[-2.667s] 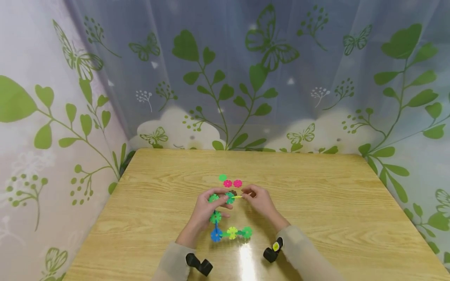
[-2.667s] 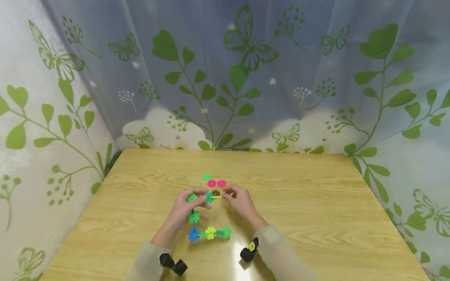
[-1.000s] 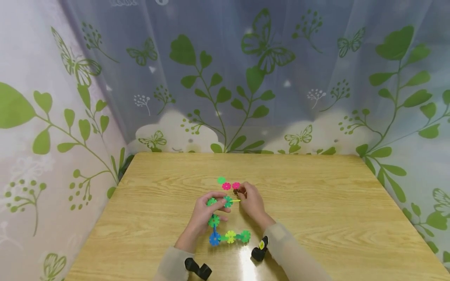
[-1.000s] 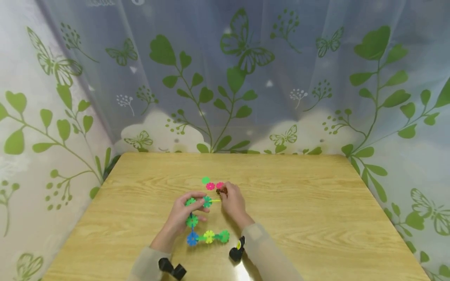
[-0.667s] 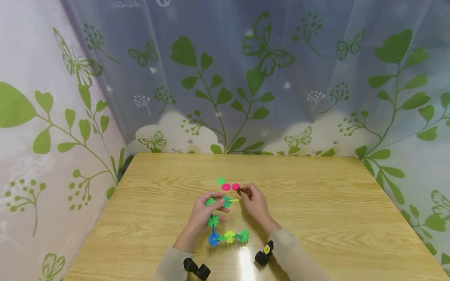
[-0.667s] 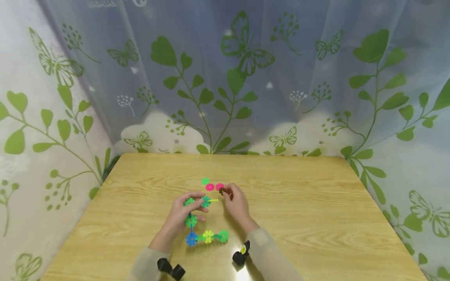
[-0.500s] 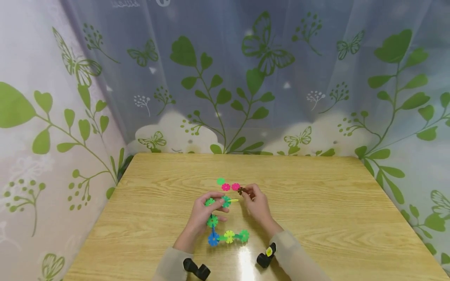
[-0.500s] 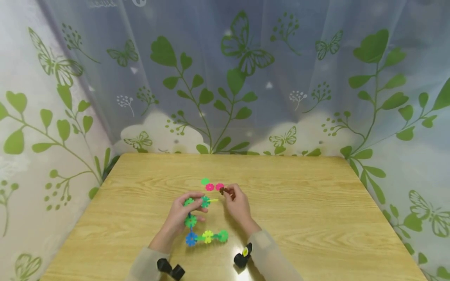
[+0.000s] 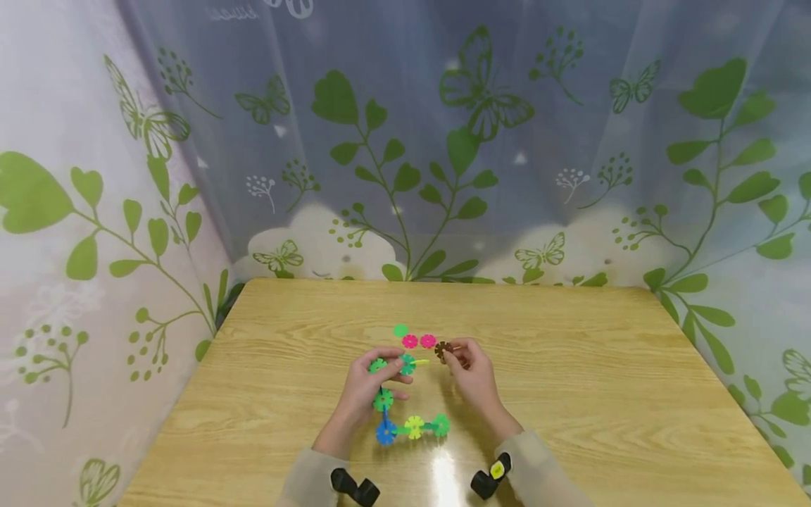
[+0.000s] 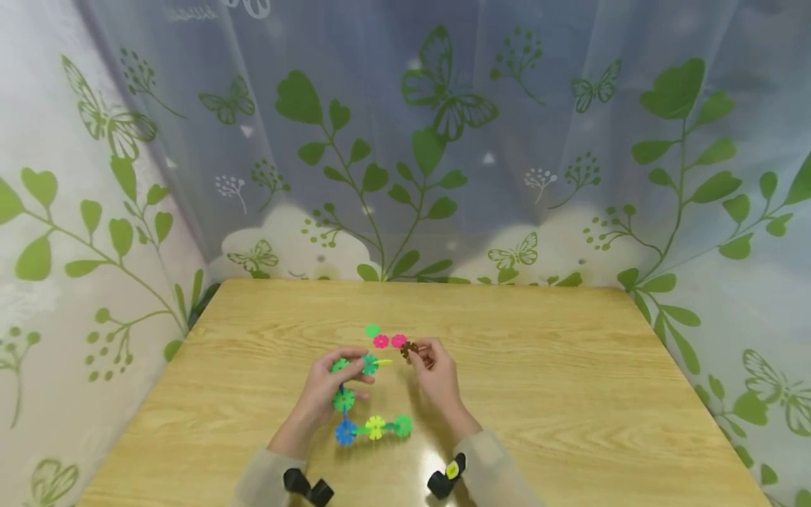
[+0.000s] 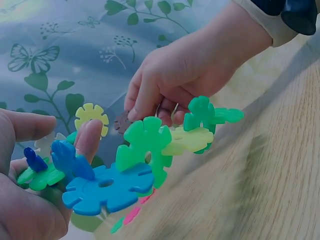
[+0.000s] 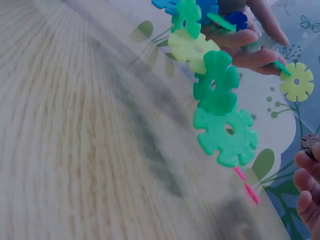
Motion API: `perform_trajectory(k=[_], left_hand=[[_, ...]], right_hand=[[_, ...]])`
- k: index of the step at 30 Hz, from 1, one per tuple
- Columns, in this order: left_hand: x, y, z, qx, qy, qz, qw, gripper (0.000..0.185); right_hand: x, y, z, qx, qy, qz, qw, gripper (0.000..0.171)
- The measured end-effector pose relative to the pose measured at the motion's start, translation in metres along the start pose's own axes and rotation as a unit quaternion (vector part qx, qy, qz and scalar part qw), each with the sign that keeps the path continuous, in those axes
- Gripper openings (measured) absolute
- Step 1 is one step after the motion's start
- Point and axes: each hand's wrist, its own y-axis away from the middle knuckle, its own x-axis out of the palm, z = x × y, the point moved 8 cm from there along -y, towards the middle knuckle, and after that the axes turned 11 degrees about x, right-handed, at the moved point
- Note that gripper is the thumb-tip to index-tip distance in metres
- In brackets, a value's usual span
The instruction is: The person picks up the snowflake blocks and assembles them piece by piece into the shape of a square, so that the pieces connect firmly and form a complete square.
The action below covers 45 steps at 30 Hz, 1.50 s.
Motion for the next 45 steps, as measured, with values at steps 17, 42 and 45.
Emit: perform_trajectory(k=[17, 42, 45], left_hand=[[0.0, -0.001, -0.001, 0.012, 0.017, -0.01, 0.9997, 0.046], [0.006, 0.0, 0.006, -0.008, -0.028, -0.011, 0.9995, 0.048], [0.008, 0.001, 0.007, -0.014, -0.027, -0.003, 0.9995, 0.044]], right_hand=[[0.003, 0.017, 0.034, 0.048, -0.102, 0.057, 0.992, 0.021], [0.017, 0.015, 0.002, 0.15, -0.168, 0.039, 0.973, 0.017], [0.018, 0.013, 0.001, 0.158, -0.166, 0.041, 0.973, 0.019]])
